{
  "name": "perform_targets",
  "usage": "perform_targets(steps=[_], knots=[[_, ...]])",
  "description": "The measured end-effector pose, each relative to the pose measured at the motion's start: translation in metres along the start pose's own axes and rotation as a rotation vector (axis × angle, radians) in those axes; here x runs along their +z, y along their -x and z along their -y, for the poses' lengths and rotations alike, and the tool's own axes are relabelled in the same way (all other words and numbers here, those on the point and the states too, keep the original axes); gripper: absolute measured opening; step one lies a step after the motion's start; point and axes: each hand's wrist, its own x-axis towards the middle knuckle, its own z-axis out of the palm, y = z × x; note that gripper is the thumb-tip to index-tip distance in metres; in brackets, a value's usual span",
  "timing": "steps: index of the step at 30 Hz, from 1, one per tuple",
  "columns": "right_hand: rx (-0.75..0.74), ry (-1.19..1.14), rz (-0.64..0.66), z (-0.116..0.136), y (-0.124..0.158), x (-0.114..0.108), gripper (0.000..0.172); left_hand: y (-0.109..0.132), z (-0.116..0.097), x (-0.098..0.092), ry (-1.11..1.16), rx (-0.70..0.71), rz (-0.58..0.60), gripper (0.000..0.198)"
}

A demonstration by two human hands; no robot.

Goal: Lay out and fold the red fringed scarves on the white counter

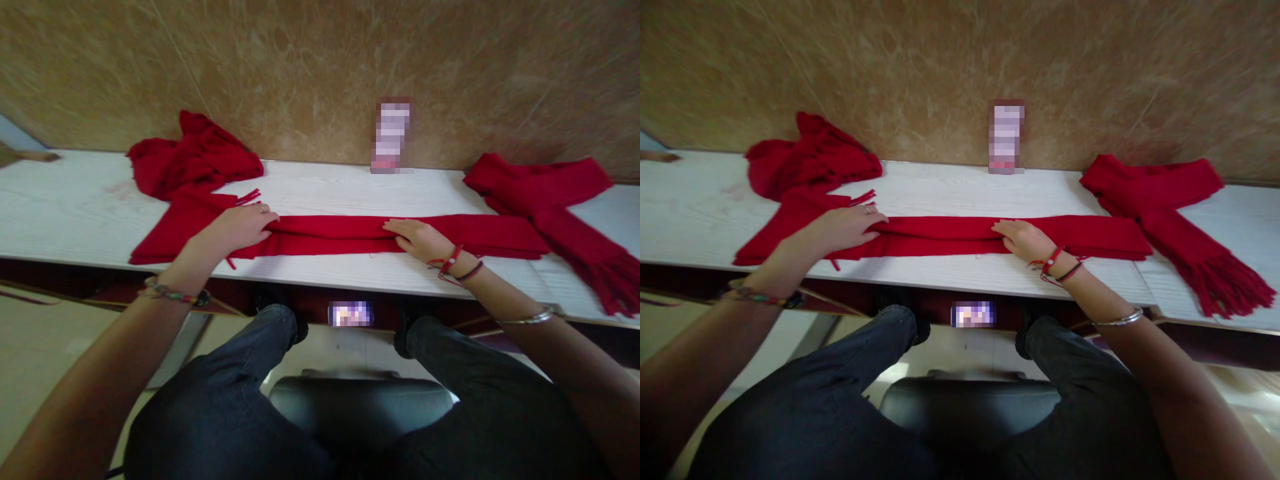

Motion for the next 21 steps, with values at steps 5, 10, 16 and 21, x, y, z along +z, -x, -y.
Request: perform_targets(steps=[5, 10, 16, 21], knots=[[0.057, 0.003, -0.040, 0.003, -0.003, 0.001, 0.052, -0.005, -0.031, -0.008, -0.108, -0.097, -0.074, 0.039], [0.092, -0.025, -0.166, 0.005, 0.005, -0.012, 0.047, 0.004, -0.024, -0.012, -0.043, -0.135, -0.149, 0.040], [-0.103, -0.028, 0.015, 0.001, 0.017, -0.002, 0.040, 0.017, -0.041, 0.007, -0.077, -0.024, 0.055, 0.048], [-0.095, -0.047, -0.084, 0.005, 0.018, -0.007, 0.040, 0.023, -0.051, -0.011, -0.165, -0.099, -0.013, 0.046]])
